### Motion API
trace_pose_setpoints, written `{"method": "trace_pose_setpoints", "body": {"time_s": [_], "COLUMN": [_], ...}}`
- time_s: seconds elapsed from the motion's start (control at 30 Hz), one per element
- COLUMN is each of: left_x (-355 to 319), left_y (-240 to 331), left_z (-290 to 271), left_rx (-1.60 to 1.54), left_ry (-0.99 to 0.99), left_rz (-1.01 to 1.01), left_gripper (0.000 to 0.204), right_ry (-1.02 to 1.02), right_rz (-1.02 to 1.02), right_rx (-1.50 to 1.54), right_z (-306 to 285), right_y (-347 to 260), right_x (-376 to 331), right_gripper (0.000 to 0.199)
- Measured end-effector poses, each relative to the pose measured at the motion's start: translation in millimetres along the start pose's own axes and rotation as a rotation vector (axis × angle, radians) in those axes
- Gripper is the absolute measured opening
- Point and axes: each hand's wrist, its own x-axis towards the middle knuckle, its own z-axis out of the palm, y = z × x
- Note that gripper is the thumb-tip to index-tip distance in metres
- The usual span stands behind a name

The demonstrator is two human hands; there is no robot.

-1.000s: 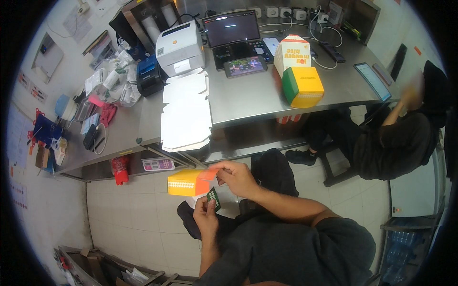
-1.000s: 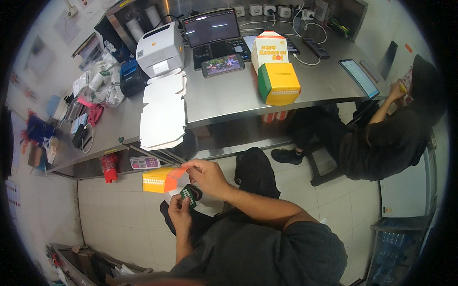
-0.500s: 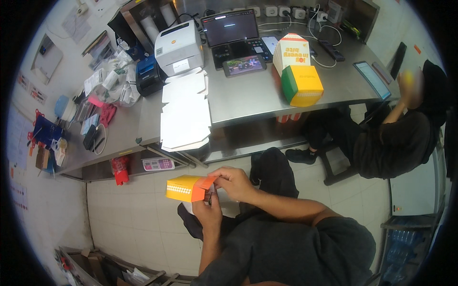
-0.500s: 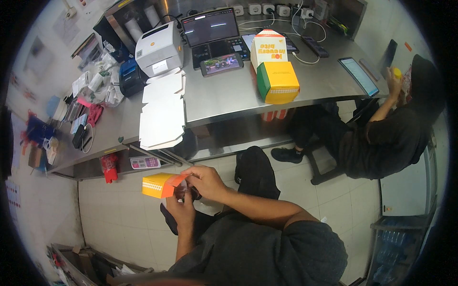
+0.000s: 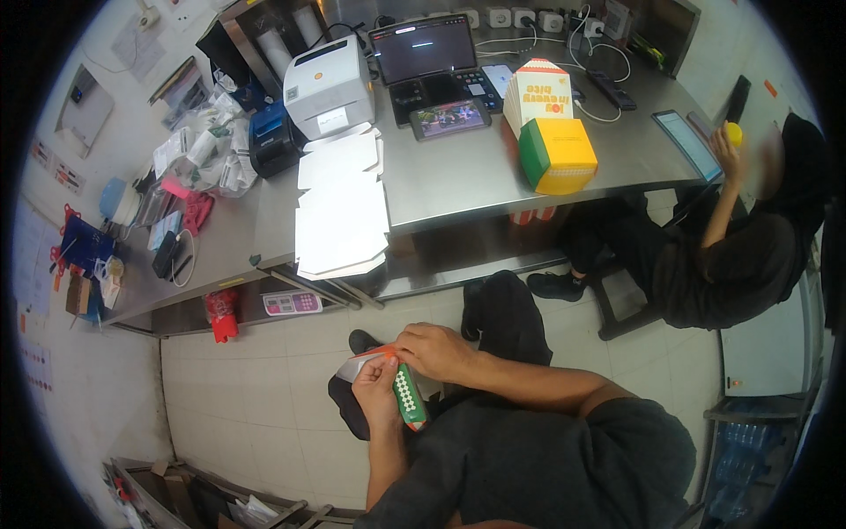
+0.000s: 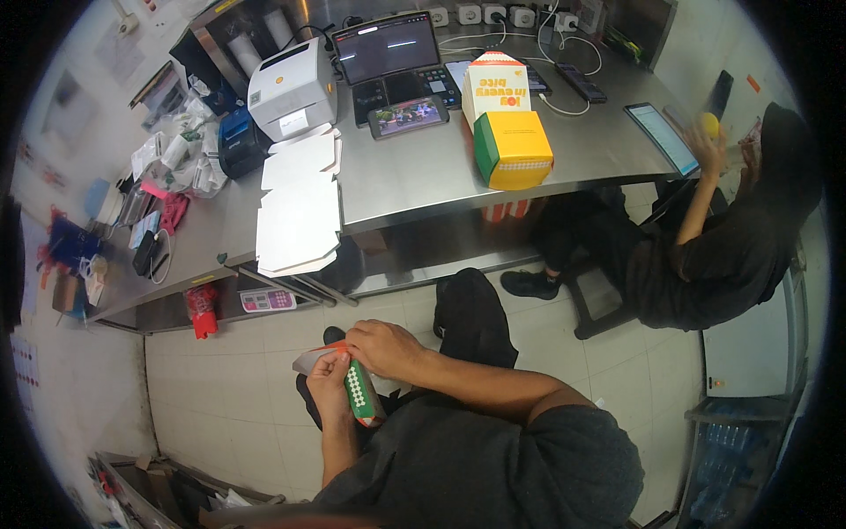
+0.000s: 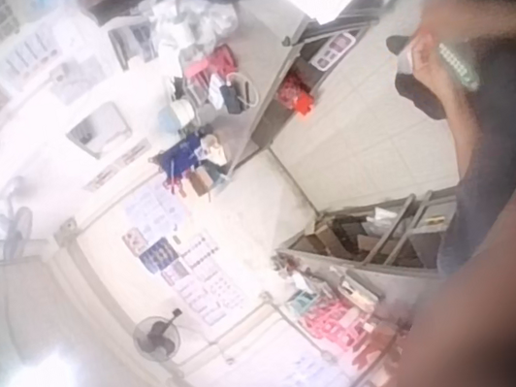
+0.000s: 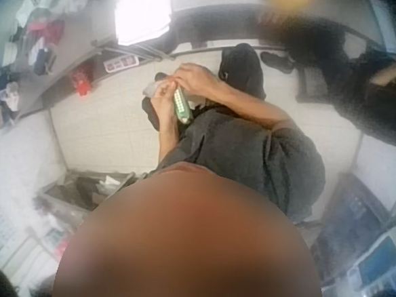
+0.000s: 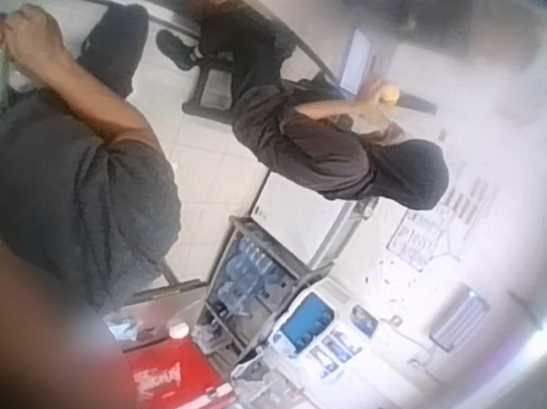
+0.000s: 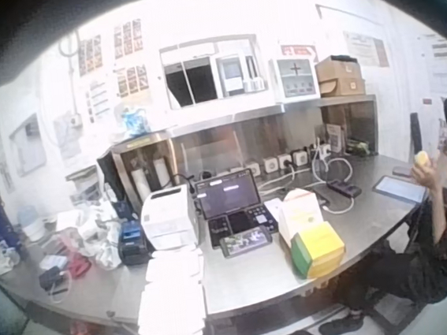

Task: The person folds flat cardboard pieces into small rectangular boxes and stacks them on a metal counter. The person repeatedly picks up a flat piece, folds along creases, and places the finished box on top of a growing stack.

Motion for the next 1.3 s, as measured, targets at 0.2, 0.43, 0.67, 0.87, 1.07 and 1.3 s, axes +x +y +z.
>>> {"method": "trace_pose_setpoints", "body": {"time_s": [0.2, 0.43, 0.67, 0.87, 1.07, 1.3], "left_x": [-3.6, -2.9, 1.0, 4.2, 3.6, 6.7], "left_y": [-8.9, -7.1, -6.6, -13.3, -8.6, -7.6], "left_z": [-2.4, -4.7, -6.3, -0.1, -10.1, -10.7], "left_rx": [-0.035, -0.122, -0.194, -0.351, -0.503, -0.428], "left_ry": [-0.003, -0.12, -0.169, -0.198, -0.268, -0.222], "left_rz": [0.057, 0.053, 0.024, 0.056, -0.04, 0.053], "left_gripper": [0.008, 0.011, 0.012, 0.03, 0.036, 0.025], "right_ry": [-0.06, -0.083, -0.092, -0.12, -0.05, -0.067], "right_rz": [0.011, 0.194, 0.334, 0.155, -0.014, 0.111], "right_rx": [0.105, 0.425, 0.616, 0.472, 0.34, 0.501], "right_z": [-6.0, -14.1, -13.9, -10.5, -11.2, -4.3], "right_y": [2.3, 6.7, 3.8, 3.8, -0.8, -7.4], "right_x": [5.5, 16.4, 17.7, 12.5, 12.8, 10.8], "right_gripper": [0.011, 0.011, 0.012, 0.013, 0.014, 0.008]}}
